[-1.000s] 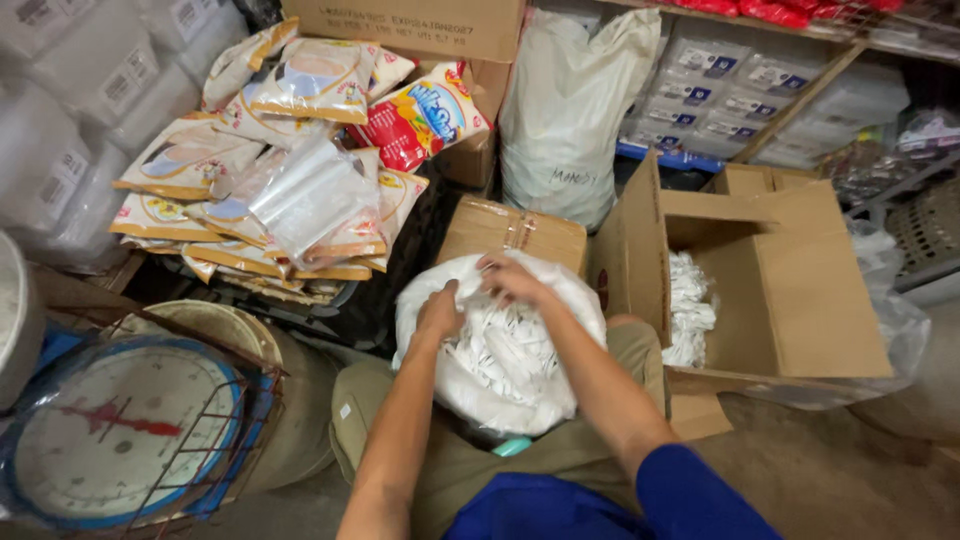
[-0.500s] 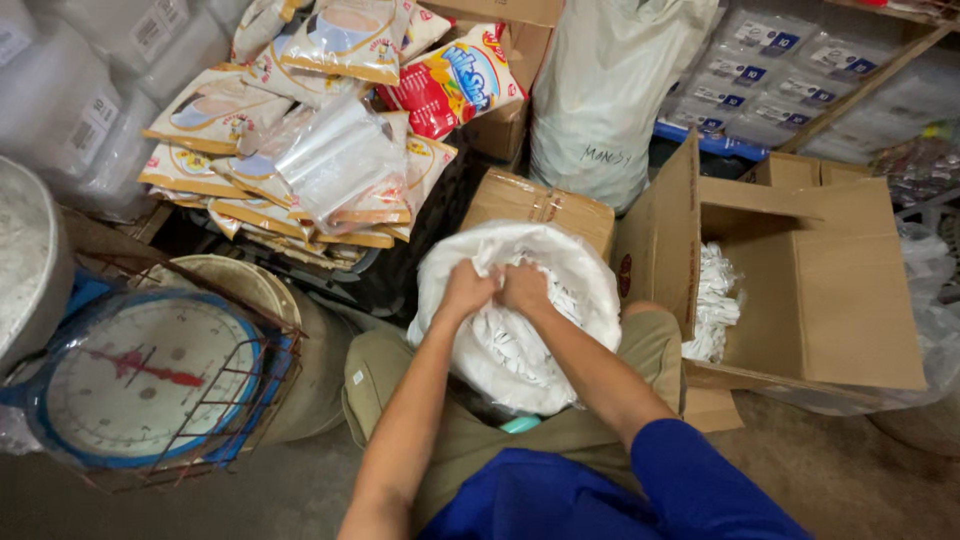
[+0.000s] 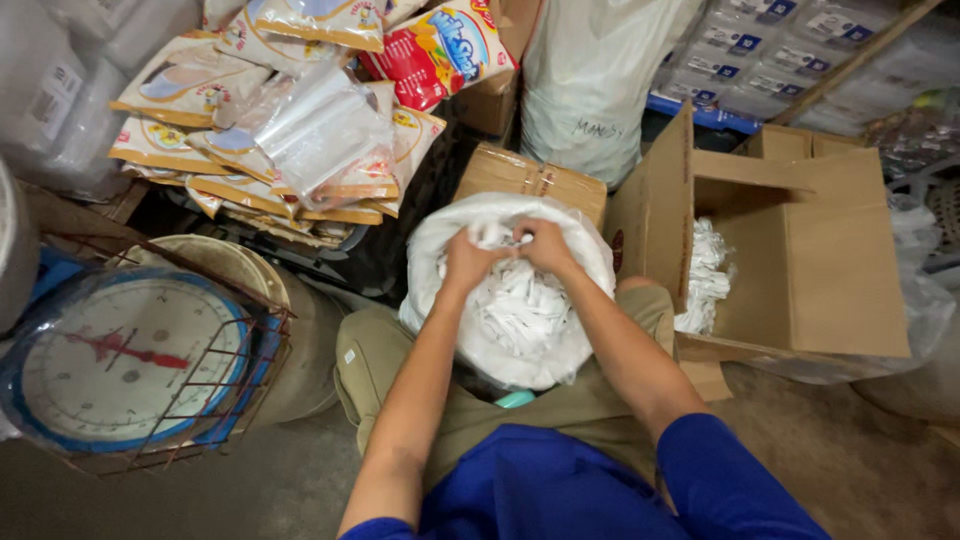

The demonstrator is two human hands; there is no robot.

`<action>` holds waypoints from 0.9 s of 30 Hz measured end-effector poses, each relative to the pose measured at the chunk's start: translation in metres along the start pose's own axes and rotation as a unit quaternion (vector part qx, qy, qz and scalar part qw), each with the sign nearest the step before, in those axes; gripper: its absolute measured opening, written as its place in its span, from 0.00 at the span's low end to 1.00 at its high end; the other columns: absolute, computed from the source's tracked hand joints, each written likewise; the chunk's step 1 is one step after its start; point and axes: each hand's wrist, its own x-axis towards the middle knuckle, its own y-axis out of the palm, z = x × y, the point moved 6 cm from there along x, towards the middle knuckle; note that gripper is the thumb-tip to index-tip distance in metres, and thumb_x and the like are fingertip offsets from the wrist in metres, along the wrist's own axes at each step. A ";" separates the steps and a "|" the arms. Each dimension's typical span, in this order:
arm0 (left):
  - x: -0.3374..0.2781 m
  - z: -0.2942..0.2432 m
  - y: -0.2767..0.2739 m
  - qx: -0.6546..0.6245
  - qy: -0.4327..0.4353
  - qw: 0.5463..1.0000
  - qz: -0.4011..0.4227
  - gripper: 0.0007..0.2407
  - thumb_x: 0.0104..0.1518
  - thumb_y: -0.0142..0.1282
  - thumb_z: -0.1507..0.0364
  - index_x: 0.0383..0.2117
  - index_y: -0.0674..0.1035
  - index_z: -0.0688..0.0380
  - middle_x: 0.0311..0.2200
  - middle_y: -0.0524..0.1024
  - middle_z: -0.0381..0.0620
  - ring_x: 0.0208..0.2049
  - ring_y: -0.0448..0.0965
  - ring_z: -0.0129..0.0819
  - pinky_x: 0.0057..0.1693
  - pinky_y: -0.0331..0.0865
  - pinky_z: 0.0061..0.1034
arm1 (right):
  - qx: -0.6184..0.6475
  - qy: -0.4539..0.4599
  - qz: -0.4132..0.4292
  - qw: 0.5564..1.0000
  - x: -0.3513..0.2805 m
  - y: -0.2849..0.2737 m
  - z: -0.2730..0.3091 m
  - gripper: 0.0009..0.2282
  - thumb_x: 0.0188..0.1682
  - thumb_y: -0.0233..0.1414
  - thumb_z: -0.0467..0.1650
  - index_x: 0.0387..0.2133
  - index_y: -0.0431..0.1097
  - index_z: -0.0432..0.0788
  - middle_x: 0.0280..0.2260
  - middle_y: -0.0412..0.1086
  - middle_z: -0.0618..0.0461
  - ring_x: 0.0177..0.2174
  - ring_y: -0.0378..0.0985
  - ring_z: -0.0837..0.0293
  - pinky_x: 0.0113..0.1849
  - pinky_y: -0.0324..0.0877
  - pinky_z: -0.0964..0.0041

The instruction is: The person sits in a storage area and gathers white plastic spoons from a large container, placing them into small clear plastic bags by hand; they periodically stand up to place the items on a mechanical scale to weigh them.

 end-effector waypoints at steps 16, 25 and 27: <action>-0.019 -0.042 0.034 0.371 0.168 0.913 -0.020 0.12 0.40 0.67 0.68 0.34 0.85 0.50 0.31 0.82 0.56 0.38 0.82 0.55 0.45 0.71 0.49 | 0.404 0.281 0.112 0.863 -0.079 -0.042 -0.003 0.19 0.53 0.49 0.44 0.47 0.74 0.44 0.36 0.77 0.61 0.36 0.77 0.64 0.36 0.71 0.58; -0.025 -0.048 0.030 -0.289 0.060 0.955 -0.012 0.04 0.52 0.67 0.78 0.28 0.81 0.63 0.26 0.81 0.46 0.27 0.78 0.31 0.36 0.72 0.25 | 0.274 0.124 -0.117 0.946 -0.077 -0.032 0.017 0.28 0.56 0.44 0.51 0.50 0.73 0.39 0.49 0.76 0.47 0.52 0.76 0.54 0.57 0.66 0.55; -0.039 -0.060 0.041 -0.346 0.074 0.934 -0.044 0.04 0.51 0.67 0.81 0.27 0.81 0.63 0.27 0.81 0.43 0.28 0.78 0.28 0.37 0.72 0.24 | 0.453 0.231 -0.105 0.855 -0.091 -0.002 0.022 0.27 0.57 0.40 0.50 0.53 0.68 0.40 0.50 0.72 0.47 0.52 0.72 0.52 0.54 0.63 0.48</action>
